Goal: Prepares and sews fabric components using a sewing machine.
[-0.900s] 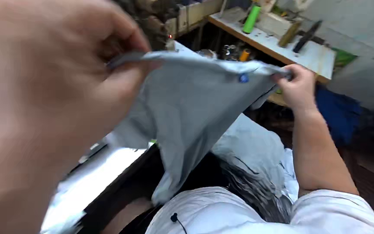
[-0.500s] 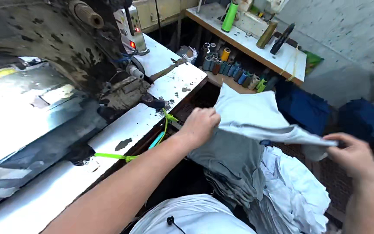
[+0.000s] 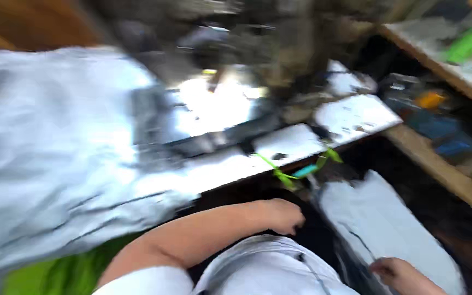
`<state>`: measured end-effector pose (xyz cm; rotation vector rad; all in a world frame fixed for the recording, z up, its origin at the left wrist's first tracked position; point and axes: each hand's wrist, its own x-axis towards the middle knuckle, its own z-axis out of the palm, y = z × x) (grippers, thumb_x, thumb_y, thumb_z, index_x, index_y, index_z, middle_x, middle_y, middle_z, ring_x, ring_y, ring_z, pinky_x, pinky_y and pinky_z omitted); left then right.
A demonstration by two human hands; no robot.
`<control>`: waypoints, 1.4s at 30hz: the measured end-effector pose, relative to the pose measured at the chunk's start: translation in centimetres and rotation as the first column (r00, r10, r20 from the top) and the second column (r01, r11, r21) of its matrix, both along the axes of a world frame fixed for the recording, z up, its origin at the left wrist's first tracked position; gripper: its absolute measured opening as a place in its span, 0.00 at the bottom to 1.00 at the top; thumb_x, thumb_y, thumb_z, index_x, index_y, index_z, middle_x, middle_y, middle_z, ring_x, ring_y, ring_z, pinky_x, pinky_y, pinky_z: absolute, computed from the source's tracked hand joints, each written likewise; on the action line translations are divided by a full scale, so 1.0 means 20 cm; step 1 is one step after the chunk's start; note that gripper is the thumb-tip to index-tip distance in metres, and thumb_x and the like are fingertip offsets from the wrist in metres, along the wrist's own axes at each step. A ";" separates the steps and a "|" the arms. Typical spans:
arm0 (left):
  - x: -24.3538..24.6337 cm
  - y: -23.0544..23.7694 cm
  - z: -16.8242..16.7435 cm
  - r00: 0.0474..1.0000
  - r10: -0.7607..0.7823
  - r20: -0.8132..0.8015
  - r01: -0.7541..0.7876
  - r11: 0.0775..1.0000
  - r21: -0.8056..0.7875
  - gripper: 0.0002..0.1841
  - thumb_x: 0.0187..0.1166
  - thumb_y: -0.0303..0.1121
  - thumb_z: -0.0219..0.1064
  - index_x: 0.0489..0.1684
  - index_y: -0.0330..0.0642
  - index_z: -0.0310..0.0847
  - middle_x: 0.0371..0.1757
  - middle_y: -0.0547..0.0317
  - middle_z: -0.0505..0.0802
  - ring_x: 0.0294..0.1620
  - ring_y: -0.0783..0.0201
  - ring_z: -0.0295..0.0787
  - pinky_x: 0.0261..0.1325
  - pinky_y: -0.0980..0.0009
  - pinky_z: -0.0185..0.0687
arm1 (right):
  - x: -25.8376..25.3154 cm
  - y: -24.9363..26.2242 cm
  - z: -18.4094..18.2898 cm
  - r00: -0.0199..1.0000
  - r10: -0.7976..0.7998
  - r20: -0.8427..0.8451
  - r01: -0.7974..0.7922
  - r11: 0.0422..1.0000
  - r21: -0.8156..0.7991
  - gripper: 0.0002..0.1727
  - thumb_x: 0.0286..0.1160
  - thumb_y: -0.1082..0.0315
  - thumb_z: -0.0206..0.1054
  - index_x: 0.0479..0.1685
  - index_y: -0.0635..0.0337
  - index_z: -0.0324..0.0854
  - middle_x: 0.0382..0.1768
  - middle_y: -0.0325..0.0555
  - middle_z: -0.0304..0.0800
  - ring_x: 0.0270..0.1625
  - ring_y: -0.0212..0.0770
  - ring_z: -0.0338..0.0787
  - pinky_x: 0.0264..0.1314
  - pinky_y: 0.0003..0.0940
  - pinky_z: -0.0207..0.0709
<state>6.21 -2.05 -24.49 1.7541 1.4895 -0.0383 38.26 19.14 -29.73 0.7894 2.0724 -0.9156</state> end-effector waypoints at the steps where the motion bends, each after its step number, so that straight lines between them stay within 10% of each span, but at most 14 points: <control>1: -0.05 -0.12 0.04 0.995 0.084 0.050 -0.085 0.996 0.007 0.13 0.83 0.34 0.68 0.60 0.39 0.88 0.63 0.42 0.90 0.67 0.42 0.86 0.67 0.38 0.79 | -0.19 0.00 0.04 0.997 0.045 -0.065 -0.042 0.998 0.047 0.17 0.86 0.69 0.60 0.64 0.67 0.87 0.50 0.65 0.93 0.53 0.63 0.93 0.63 0.67 0.80; 5: -0.10 -0.67 0.06 0.833 0.487 0.262 -0.542 0.813 0.215 0.11 0.83 0.31 0.67 0.56 0.37 0.90 0.59 0.44 0.92 0.65 0.48 0.89 0.71 0.46 0.80 | -0.89 -0.31 0.18 0.752 0.356 -0.555 -0.289 0.934 0.209 0.15 0.84 0.72 0.61 0.61 0.65 0.89 0.51 0.62 0.94 0.54 0.60 0.94 0.64 0.63 0.83; 8: 0.00 -1.08 0.01 0.533 0.734 0.421 -0.842 0.414 0.345 0.09 0.83 0.32 0.68 0.49 0.37 0.90 0.54 0.51 0.94 0.61 0.60 0.91 0.70 0.61 0.84 | -1.37 -0.69 0.36 0.419 0.474 -0.774 -0.502 0.831 0.238 0.10 0.79 0.67 0.66 0.48 0.59 0.92 0.42 0.51 0.93 0.47 0.48 0.93 0.56 0.49 0.88; 11: 0.13 -1.36 -0.03 0.226 0.837 0.499 -0.926 0.026 0.376 0.09 0.81 0.34 0.68 0.42 0.39 0.91 0.48 0.58 0.95 0.54 0.70 0.91 0.63 0.70 0.86 | -1.76 -1.06 0.56 0.230 0.423 -0.876 -0.599 0.771 0.215 0.12 0.81 0.67 0.63 0.41 0.63 0.91 0.35 0.51 0.91 0.43 0.45 0.91 0.51 0.39 0.84; 14: 0.21 -1.51 -0.02 0.100 0.858 0.504 -0.928 -0.102 0.359 0.08 0.79 0.33 0.69 0.40 0.39 0.92 0.48 0.58 0.96 0.54 0.72 0.92 0.62 0.73 0.87 | -2.12 -1.40 0.70 0.240 0.335 -0.911 -0.532 0.831 0.165 0.15 0.84 0.71 0.58 0.53 0.67 0.90 0.49 0.58 0.91 0.54 0.49 0.90 0.62 0.42 0.82; 17: 0.21 -1.56 0.03 0.117 0.835 0.538 -0.918 -0.116 0.380 0.07 0.79 0.32 0.70 0.40 0.37 0.92 0.48 0.56 0.96 0.54 0.72 0.92 0.63 0.74 0.87 | -2.39 -1.63 0.72 0.398 0.245 -0.884 -0.389 0.918 0.079 0.21 0.86 0.72 0.59 0.75 0.66 0.79 0.75 0.62 0.77 0.76 0.54 0.80 0.79 0.45 0.74; 19: 0.19 -1.57 0.07 0.152 0.808 0.570 -0.903 -0.121 0.412 0.07 0.79 0.30 0.70 0.40 0.36 0.91 0.47 0.55 0.96 0.54 0.72 0.92 0.63 0.75 0.87 | -2.48 -1.71 0.69 0.454 0.160 -0.876 -0.303 0.953 0.016 0.20 0.84 0.72 0.64 0.72 0.68 0.79 0.76 0.65 0.74 0.78 0.56 0.78 0.81 0.45 0.72; 25: 0.02 -1.55 0.15 0.242 0.781 0.576 -0.679 -0.288 0.675 0.06 0.79 0.33 0.72 0.39 0.40 0.88 0.47 0.56 0.94 0.52 0.71 0.92 0.58 0.75 0.89 | -2.32 -1.67 0.71 0.244 0.200 -0.949 -0.337 0.935 0.111 0.15 0.80 0.59 0.67 0.41 0.65 0.89 0.37 0.51 0.90 0.40 0.42 0.89 0.47 0.40 0.83; 28: -0.15 -1.47 0.36 0.085 0.904 0.418 -0.429 -0.346 0.835 0.24 0.68 0.49 0.80 0.49 0.39 0.85 0.51 0.49 0.93 0.53 0.61 0.92 0.56 0.65 0.91 | -2.11 -1.68 0.86 0.270 0.033 -0.962 -0.552 0.824 -0.127 0.11 0.78 0.60 0.69 0.37 0.59 0.87 0.24 0.32 0.83 0.25 0.22 0.79 0.29 0.20 0.74; 31: -0.25 -1.33 0.57 0.118 0.925 0.361 -0.430 -0.280 0.858 0.19 0.65 0.40 0.80 0.48 0.36 0.87 0.45 0.49 0.93 0.45 0.58 0.93 0.48 0.62 0.92 | -2.01 -1.59 0.96 0.319 -0.163 -0.934 -0.560 0.762 -0.324 0.06 0.79 0.64 0.69 0.42 0.56 0.85 0.25 0.28 0.84 0.20 0.20 0.77 0.21 0.19 0.72; 33: -0.23 -1.23 0.63 0.292 0.893 0.342 -0.431 -0.197 0.881 0.05 0.74 0.29 0.70 0.40 0.38 0.88 0.38 0.54 0.93 0.40 0.62 0.92 0.45 0.67 0.91 | -1.94 -1.45 1.00 0.287 -0.227 -0.931 -0.497 0.795 -0.347 0.04 0.80 0.65 0.67 0.43 0.53 0.85 0.24 0.27 0.84 0.17 0.20 0.74 0.16 0.17 0.69; 36: -0.13 -1.09 0.64 0.508 0.773 0.380 -0.555 -0.044 0.831 0.09 0.84 0.32 0.65 0.38 0.37 0.89 0.37 0.54 0.93 0.39 0.64 0.92 0.46 0.68 0.89 | -1.80 -1.23 0.95 0.317 -0.249 -0.915 -0.448 0.811 -0.376 0.02 0.77 0.63 0.70 0.38 0.49 0.87 0.22 0.25 0.84 0.15 0.18 0.74 0.14 0.14 0.68; 42: 0.01 -1.00 0.35 0.459 0.761 0.459 -0.809 0.145 0.569 0.10 0.81 0.34 0.69 0.37 0.37 0.92 0.36 0.54 0.95 0.38 0.65 0.92 0.48 0.67 0.89 | -1.49 -0.89 0.59 0.482 -0.414 -0.772 -0.154 0.828 -0.540 0.05 0.81 0.67 0.64 0.45 0.55 0.85 0.17 0.28 0.81 0.11 0.19 0.69 0.12 0.14 0.63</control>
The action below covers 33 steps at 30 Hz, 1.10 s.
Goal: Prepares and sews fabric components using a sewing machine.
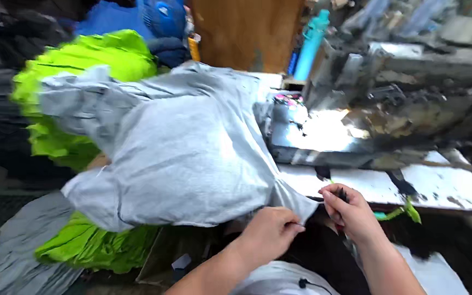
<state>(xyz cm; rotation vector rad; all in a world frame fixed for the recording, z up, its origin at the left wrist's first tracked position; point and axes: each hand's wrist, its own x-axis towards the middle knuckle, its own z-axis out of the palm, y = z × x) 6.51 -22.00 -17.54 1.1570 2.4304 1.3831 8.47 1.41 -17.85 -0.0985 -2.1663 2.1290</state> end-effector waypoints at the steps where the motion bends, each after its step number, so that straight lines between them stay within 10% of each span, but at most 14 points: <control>1: 0.03 -0.01 -0.05 0.998 0.024 0.050 -0.022 0.999 -0.030 0.09 0.80 0.34 0.70 0.37 0.38 0.92 0.37 0.56 0.95 0.38 0.68 0.92 0.47 0.69 0.89 | 0.05 0.06 -0.07 0.997 -0.073 0.025 0.070 0.994 0.082 0.06 0.82 0.67 0.64 0.47 0.57 0.84 0.19 0.29 0.82 0.14 0.20 0.72 0.14 0.15 0.65; 7: 0.11 -0.06 -0.21 0.981 0.173 0.092 -0.163 0.981 -0.109 0.10 0.77 0.41 0.72 0.36 0.46 0.93 0.35 0.67 0.94 0.33 0.80 0.88 0.40 0.82 0.86 | 0.28 0.16 -0.15 0.957 -0.113 0.267 -0.094 0.750 0.655 0.28 0.82 0.53 0.67 0.71 0.65 0.75 0.57 0.58 0.87 0.55 0.50 0.90 0.61 0.50 0.84; 11: 0.13 -0.05 -0.19 0.978 0.197 0.074 -0.187 0.975 -0.121 0.09 0.76 0.41 0.71 0.36 0.47 0.93 0.35 0.69 0.94 0.33 0.83 0.88 0.40 0.85 0.84 | 0.30 -0.02 -0.09 0.997 0.049 -0.063 0.020 0.606 0.795 0.15 0.77 0.61 0.71 0.52 0.64 0.88 0.48 0.53 0.89 0.40 0.44 0.90 0.47 0.38 0.87; 17: 0.13 -0.03 -0.15 0.978 0.208 -0.003 -0.205 0.960 -0.189 0.09 0.76 0.41 0.70 0.36 0.49 0.93 0.35 0.70 0.94 0.34 0.82 0.88 0.41 0.84 0.84 | 0.15 -0.16 0.00 0.986 0.165 0.002 -0.080 0.473 0.877 0.12 0.80 0.66 0.66 0.51 0.66 0.87 0.49 0.55 0.89 0.50 0.50 0.93 0.53 0.42 0.87; 22: 0.12 -0.06 -0.18 0.976 0.220 0.002 -0.217 0.965 -0.149 0.11 0.74 0.45 0.73 0.33 0.49 0.92 0.33 0.71 0.93 0.31 0.83 0.85 0.36 0.85 0.82 | 0.13 0.00 -0.04 0.996 0.044 0.080 -0.091 0.520 0.849 0.15 0.84 0.62 0.64 0.50 0.65 0.88 0.48 0.55 0.90 0.51 0.52 0.92 0.56 0.49 0.87; 27: 0.13 0.00 -0.25 0.949 0.215 0.230 -0.244 0.964 0.106 0.13 0.67 0.44 0.81 0.24 0.47 0.88 0.25 0.73 0.87 0.24 0.85 0.79 0.28 0.88 0.75 | 0.19 -0.02 -0.12 0.936 0.246 0.253 -0.326 0.875 0.357 0.31 0.73 0.41 0.71 0.58 0.62 0.88 0.41 0.43 0.91 0.38 0.34 0.87 0.44 0.36 0.83; 33: 0.14 0.01 -0.27 0.850 0.102 0.517 -0.233 0.953 0.195 0.04 0.77 0.29 0.73 0.39 0.39 0.93 0.33 0.67 0.96 0.31 0.76 0.93 0.40 0.78 0.92 | 0.15 -0.16 -0.20 0.941 0.262 0.215 -0.287 0.953 0.096 0.13 0.73 0.57 0.76 0.36 0.58 0.87 0.27 0.32 0.88 0.30 0.19 0.85 0.35 0.19 0.80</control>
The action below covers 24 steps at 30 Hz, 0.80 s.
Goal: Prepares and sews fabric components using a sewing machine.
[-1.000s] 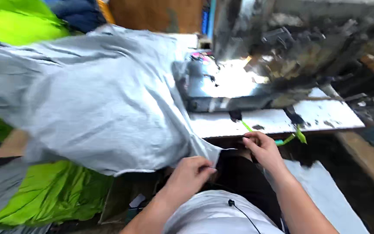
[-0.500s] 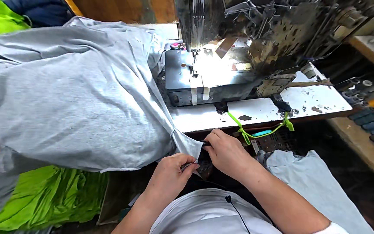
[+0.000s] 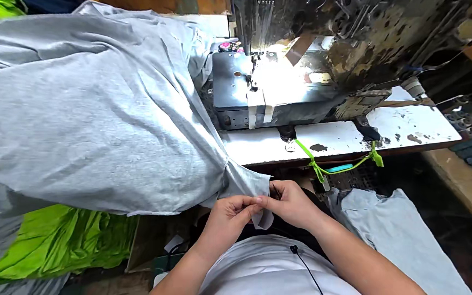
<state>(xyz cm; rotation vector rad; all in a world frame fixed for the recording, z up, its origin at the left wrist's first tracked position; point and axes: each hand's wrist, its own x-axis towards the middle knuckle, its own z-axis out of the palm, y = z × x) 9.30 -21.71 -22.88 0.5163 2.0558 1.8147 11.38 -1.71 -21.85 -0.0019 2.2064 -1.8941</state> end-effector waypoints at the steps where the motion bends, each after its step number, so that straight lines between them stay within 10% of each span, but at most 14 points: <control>1: 0.00 -0.01 0.01 0.997 0.005 0.071 -0.005 1.000 0.000 0.04 0.77 0.29 0.73 0.39 0.40 0.93 0.32 0.66 0.96 0.30 0.74 0.93 0.38 0.75 0.93 | 0.00 0.00 0.00 1.000 0.013 -0.017 -0.012 1.000 0.022 0.13 0.72 0.57 0.77 0.32 0.58 0.86 0.24 0.30 0.85 0.26 0.18 0.81 0.30 0.17 0.75; 6: 0.04 -0.07 0.00 0.934 0.105 0.343 -0.238 0.896 0.376 0.03 0.80 0.29 0.70 0.41 0.42 0.90 0.39 0.56 0.96 0.38 0.64 0.96 0.46 0.64 0.96 | 0.02 0.02 -0.08 0.923 0.050 -0.380 0.043 0.971 0.234 0.12 0.73 0.64 0.74 0.28 0.64 0.85 0.26 0.41 0.86 0.29 0.23 0.81 0.32 0.18 0.75; 9: 0.03 -0.15 0.03 0.969 0.007 0.246 -0.165 0.759 0.630 0.06 0.79 0.39 0.72 0.44 0.52 0.91 0.43 0.62 0.96 0.44 0.69 0.95 0.55 0.68 0.92 | 0.00 0.06 -0.12 0.928 -0.116 -0.354 0.252 0.895 0.368 0.07 0.59 0.73 0.72 0.35 0.64 0.86 0.25 0.41 0.86 0.24 0.28 0.80 0.28 0.24 0.75; 12: -0.01 -0.23 0.01 0.936 -0.065 -0.346 0.183 0.930 0.320 0.03 0.84 0.39 0.68 0.46 0.53 0.82 0.40 0.74 0.88 0.43 0.82 0.85 0.49 0.85 0.82 | -0.04 0.02 -0.08 0.894 -0.357 -0.270 0.337 0.934 -0.119 0.05 0.66 0.79 0.70 0.38 0.62 0.86 0.25 0.32 0.89 0.20 0.20 0.82 0.22 0.16 0.78; 16: -0.08 -0.25 0.03 0.616 -0.057 -0.786 -0.014 0.996 -0.083 0.08 0.83 0.36 0.70 0.51 0.43 0.82 0.45 0.59 0.91 0.47 0.73 0.91 0.52 0.80 0.88 | -0.10 -0.05 0.07 0.954 -0.298 -0.013 0.237 0.782 -0.576 0.06 0.75 0.82 0.68 0.43 0.66 0.89 0.22 0.43 0.93 0.17 0.26 0.84 0.18 0.18 0.76; 20: -0.09 -0.27 0.10 0.897 0.286 -0.338 -0.179 0.932 0.314 0.11 0.87 0.36 0.65 0.59 0.54 0.90 0.43 0.74 0.95 0.39 0.83 0.89 0.45 0.85 0.86 | -0.15 -0.03 0.14 0.993 0.085 0.080 -0.003 0.707 -0.707 0.05 0.82 0.72 0.65 0.42 0.56 0.87 0.17 0.34 0.85 0.14 0.21 0.77 0.16 0.15 0.71; 24: -0.05 -0.32 0.16 0.962 0.249 0.113 -0.265 0.752 0.604 0.10 0.84 0.37 0.68 0.54 0.50 0.92 0.38 0.67 0.95 0.34 0.78 0.91 0.42 0.80 0.89 | -0.17 -0.05 0.14 0.931 0.364 0.020 -0.221 0.607 -0.763 0.12 0.89 0.55 0.61 0.37 0.49 0.81 0.23 0.30 0.83 0.18 0.18 0.76 0.18 0.12 0.69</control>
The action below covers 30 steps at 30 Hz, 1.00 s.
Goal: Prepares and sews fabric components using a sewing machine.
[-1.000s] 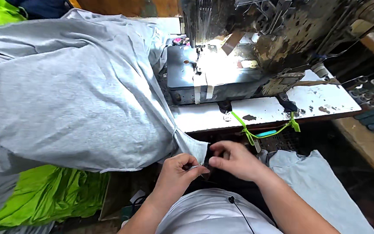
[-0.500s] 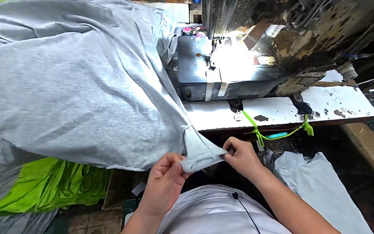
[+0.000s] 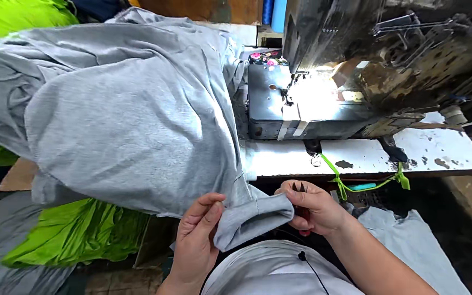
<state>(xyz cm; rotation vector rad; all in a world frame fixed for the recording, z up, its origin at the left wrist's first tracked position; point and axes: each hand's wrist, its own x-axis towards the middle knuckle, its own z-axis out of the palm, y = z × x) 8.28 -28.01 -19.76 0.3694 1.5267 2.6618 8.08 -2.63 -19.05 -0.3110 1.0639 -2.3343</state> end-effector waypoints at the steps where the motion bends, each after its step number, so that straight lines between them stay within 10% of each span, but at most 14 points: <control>1: 0.01 -0.02 0.00 1.000 -0.014 -0.013 0.014 1.000 0.011 0.10 0.84 0.36 0.67 0.55 0.49 0.92 0.37 0.67 0.95 0.33 0.78 0.90 0.41 0.81 0.89 | 0.00 -0.01 0.00 0.999 0.025 -0.043 -0.025 1.000 0.008 0.13 0.90 0.54 0.60 0.38 0.49 0.81 0.25 0.29 0.83 0.19 0.18 0.76 0.19 0.12 0.68; 8: 0.08 -0.15 0.03 0.961 -0.156 -0.229 0.116 0.977 -0.178 0.10 0.81 0.38 0.72 0.56 0.57 0.93 0.45 0.76 0.92 0.44 0.84 0.84 0.48 0.88 0.80 | 0.05 -0.06 0.17 0.984 -0.086 -0.158 0.118 0.973 0.200 0.02 0.85 0.64 0.66 0.49 0.47 0.81 0.26 0.25 0.80 0.16 0.13 0.68 0.15 0.09 0.61; 14: 0.15 -0.17 0.05 0.820 0.075 -0.567 -0.455 0.686 -0.568 0.10 0.81 0.37 0.71 0.56 0.55 0.91 0.37 0.70 0.83 0.41 0.82 0.81 0.47 0.89 0.77 | 0.06 -0.06 0.25 0.870 -0.049 -0.491 0.305 0.836 0.456 0.12 0.65 0.75 0.76 0.46 0.57 0.85 0.40 0.30 0.88 0.37 0.16 0.83 0.37 0.10 0.76; 17: 0.09 -0.11 0.00 0.724 0.174 -0.667 -0.598 0.640 -0.482 0.06 0.86 0.40 0.67 0.51 0.56 0.87 0.46 0.74 0.85 0.57 0.77 0.84 0.67 0.77 0.80 | 0.05 -0.12 0.26 0.619 -0.020 -0.785 0.655 0.565 0.502 0.10 0.74 0.69 0.72 0.49 0.61 0.93 0.35 0.38 0.85 0.37 0.19 0.81 0.40 0.08 0.75; 20: -0.06 0.01 0.07 0.795 0.304 -0.525 -0.509 0.805 -0.304 0.07 0.89 0.41 0.61 0.53 0.61 0.85 0.57 0.77 0.88 0.68 0.72 0.83 0.77 0.69 0.77 | 0.00 -0.17 0.28 0.292 0.157 -0.944 0.899 0.292 0.327 0.09 0.77 0.67 0.68 0.47 0.55 0.93 0.37 0.44 0.86 0.36 0.28 0.84 0.36 0.16 0.78; 23: -0.26 0.14 0.36 0.739 0.319 -0.593 -0.486 0.863 -0.142 0.07 0.89 0.38 0.62 0.54 0.57 0.86 0.48 0.76 0.93 0.49 0.76 0.90 0.55 0.77 0.87 | -0.07 -0.19 0.36 0.086 0.124 -0.989 0.934 0.334 0.123 0.13 0.76 0.73 0.65 0.54 0.63 0.90 0.36 0.48 0.93 0.36 0.34 0.91 0.38 0.22 0.83; 25: -0.45 0.19 0.55 0.478 0.193 -0.857 -0.620 0.765 -0.174 0.08 0.88 0.35 0.61 0.54 0.57 0.85 0.51 0.80 0.90 0.52 0.82 0.87 0.57 0.82 0.83 | -0.10 -0.19 0.39 -0.030 0.042 -0.999 0.944 0.331 -0.014 0.18 0.81 0.72 0.62 0.66 0.67 0.81 0.27 0.46 0.86 0.26 0.36 0.83 0.29 0.24 0.78; 28: -0.79 0.37 0.64 0.216 -0.131 -0.968 -0.669 0.702 -0.245 0.04 0.83 0.28 0.65 0.44 0.39 0.85 0.45 0.56 0.88 0.51 0.68 0.87 0.57 0.75 0.83 | -0.20 -0.16 0.31 0.084 -0.040 -0.996 0.976 0.203 0.075 0.18 0.78 0.73 0.59 0.64 0.65 0.85 0.26 0.46 0.90 0.24 0.38 0.87 0.27 0.31 0.82; 30: -0.91 0.50 0.58 0.368 -0.354 -0.860 -0.628 0.587 -0.511 0.05 0.75 0.23 0.70 0.40 0.29 0.91 0.43 0.40 0.94 0.47 0.52 0.93 0.54 0.61 0.87 | -0.24 -0.11 0.23 0.465 -0.224 -0.856 0.875 0.265 0.406 0.17 0.79 0.74 0.58 0.58 0.66 0.89 0.32 0.44 0.95 0.29 0.31 0.91 0.35 0.28 0.86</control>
